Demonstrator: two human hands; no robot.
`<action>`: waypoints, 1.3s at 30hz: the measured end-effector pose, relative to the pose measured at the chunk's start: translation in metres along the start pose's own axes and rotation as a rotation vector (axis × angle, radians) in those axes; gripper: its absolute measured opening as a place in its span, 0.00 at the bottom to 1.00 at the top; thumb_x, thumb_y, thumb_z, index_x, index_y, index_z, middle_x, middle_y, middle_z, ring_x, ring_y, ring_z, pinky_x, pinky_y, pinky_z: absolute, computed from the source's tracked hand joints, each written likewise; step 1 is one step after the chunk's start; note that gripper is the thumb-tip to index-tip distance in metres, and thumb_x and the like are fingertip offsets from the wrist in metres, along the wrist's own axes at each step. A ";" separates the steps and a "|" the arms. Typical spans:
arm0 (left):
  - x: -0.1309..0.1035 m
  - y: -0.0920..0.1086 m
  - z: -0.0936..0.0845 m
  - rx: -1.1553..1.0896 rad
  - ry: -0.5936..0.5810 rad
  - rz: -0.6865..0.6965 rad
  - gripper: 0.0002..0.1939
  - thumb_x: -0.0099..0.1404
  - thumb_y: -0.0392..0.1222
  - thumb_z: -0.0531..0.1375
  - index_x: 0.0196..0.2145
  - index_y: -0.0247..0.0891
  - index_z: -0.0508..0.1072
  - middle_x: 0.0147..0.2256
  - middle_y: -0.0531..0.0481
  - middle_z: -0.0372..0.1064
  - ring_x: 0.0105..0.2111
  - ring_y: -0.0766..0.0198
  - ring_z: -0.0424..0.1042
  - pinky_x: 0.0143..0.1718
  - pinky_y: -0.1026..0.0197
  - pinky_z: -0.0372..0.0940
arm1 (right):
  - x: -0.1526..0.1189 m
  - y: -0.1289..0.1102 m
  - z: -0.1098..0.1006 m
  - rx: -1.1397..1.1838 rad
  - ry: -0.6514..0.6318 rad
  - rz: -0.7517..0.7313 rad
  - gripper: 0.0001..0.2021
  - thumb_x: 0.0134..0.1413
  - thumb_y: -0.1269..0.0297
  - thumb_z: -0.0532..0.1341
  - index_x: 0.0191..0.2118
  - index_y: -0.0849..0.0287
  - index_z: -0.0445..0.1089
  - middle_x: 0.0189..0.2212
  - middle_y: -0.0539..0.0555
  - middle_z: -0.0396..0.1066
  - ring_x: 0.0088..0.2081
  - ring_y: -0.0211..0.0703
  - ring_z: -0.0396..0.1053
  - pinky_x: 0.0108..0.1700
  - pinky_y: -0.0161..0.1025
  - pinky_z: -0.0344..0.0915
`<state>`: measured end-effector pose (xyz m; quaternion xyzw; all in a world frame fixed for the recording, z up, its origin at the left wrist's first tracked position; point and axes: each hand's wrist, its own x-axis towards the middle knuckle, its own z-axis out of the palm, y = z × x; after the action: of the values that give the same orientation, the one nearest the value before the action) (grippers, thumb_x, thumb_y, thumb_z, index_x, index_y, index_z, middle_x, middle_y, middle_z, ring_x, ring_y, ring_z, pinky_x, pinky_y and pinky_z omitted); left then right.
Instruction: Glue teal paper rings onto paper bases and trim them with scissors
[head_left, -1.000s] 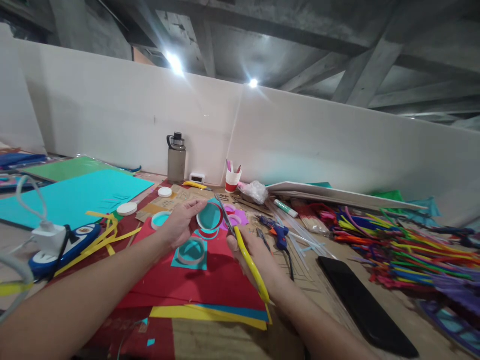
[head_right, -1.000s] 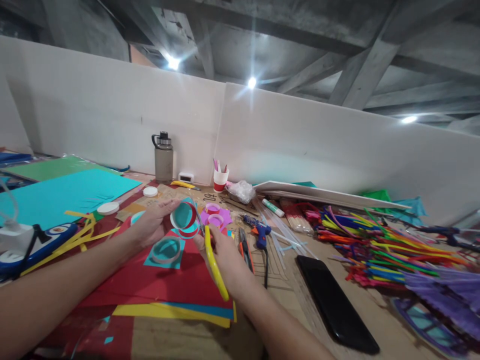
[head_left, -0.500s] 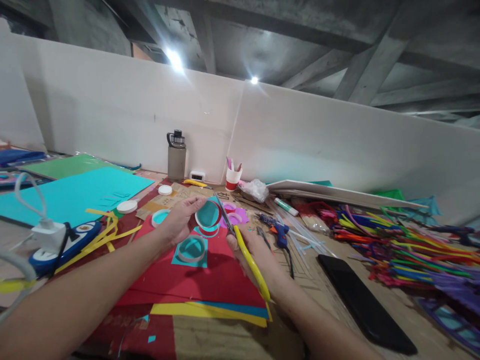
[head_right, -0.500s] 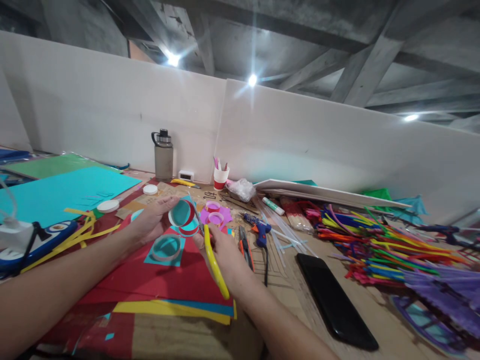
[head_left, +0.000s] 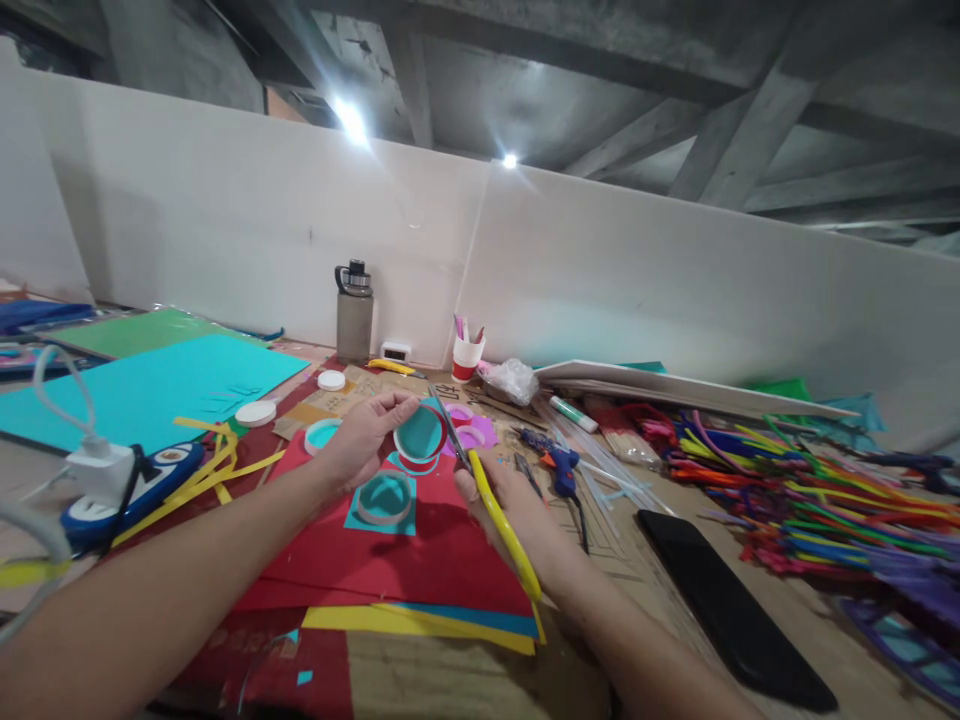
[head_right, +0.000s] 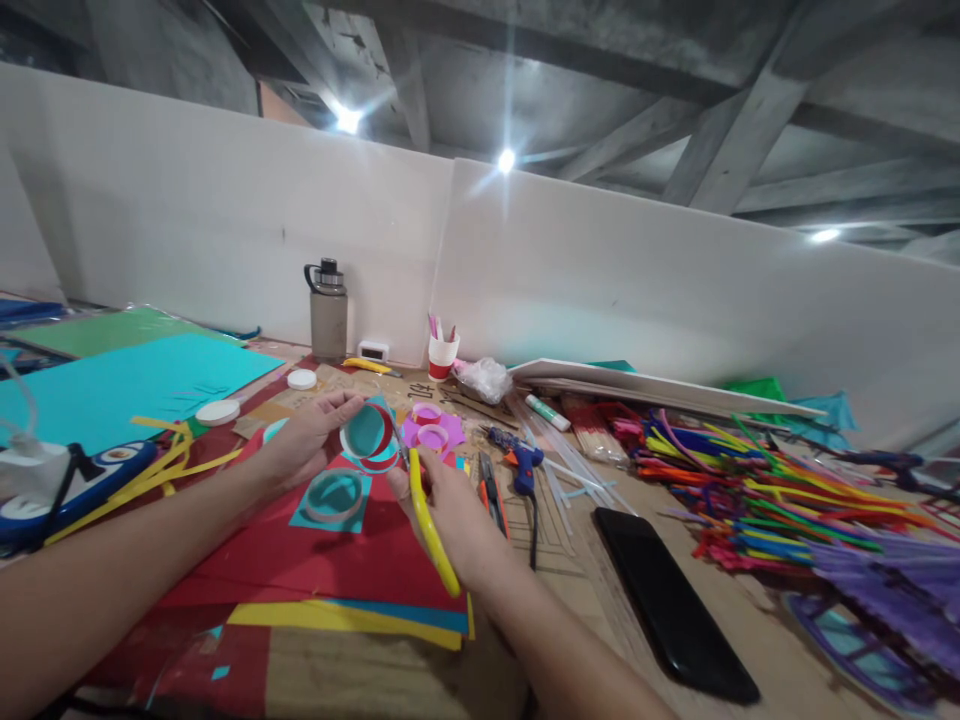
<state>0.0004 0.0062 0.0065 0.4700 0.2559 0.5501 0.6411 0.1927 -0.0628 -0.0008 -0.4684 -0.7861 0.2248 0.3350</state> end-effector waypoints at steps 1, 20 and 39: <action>0.000 0.000 0.000 0.001 0.002 0.002 0.11 0.53 0.44 0.65 0.30 0.34 0.73 0.24 0.51 0.69 0.24 0.68 0.67 0.27 0.65 0.63 | 0.000 0.000 0.000 0.005 -0.002 0.002 0.11 0.59 0.55 0.52 0.32 0.58 0.59 0.22 0.45 0.58 0.24 0.34 0.55 0.25 0.32 0.50; 0.001 -0.001 -0.002 0.023 -0.005 0.008 0.11 0.55 0.45 0.64 0.31 0.34 0.73 0.24 0.52 0.69 0.24 0.68 0.67 0.29 0.65 0.63 | 0.000 -0.004 -0.002 0.008 -0.037 0.025 0.12 0.59 0.54 0.51 0.32 0.58 0.58 0.23 0.45 0.57 0.24 0.35 0.54 0.26 0.33 0.49; -0.001 -0.003 0.000 0.074 0.002 0.057 0.11 0.56 0.45 0.63 0.32 0.33 0.72 0.26 0.51 0.69 0.24 0.69 0.67 0.27 0.66 0.63 | 0.000 -0.002 0.000 0.019 -0.036 0.032 0.13 0.61 0.53 0.49 0.32 0.58 0.57 0.23 0.45 0.56 0.24 0.34 0.54 0.25 0.33 0.48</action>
<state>0.0013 0.0054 0.0034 0.5001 0.2632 0.5587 0.6070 0.1915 -0.0637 0.0011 -0.4734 -0.7824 0.2458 0.3214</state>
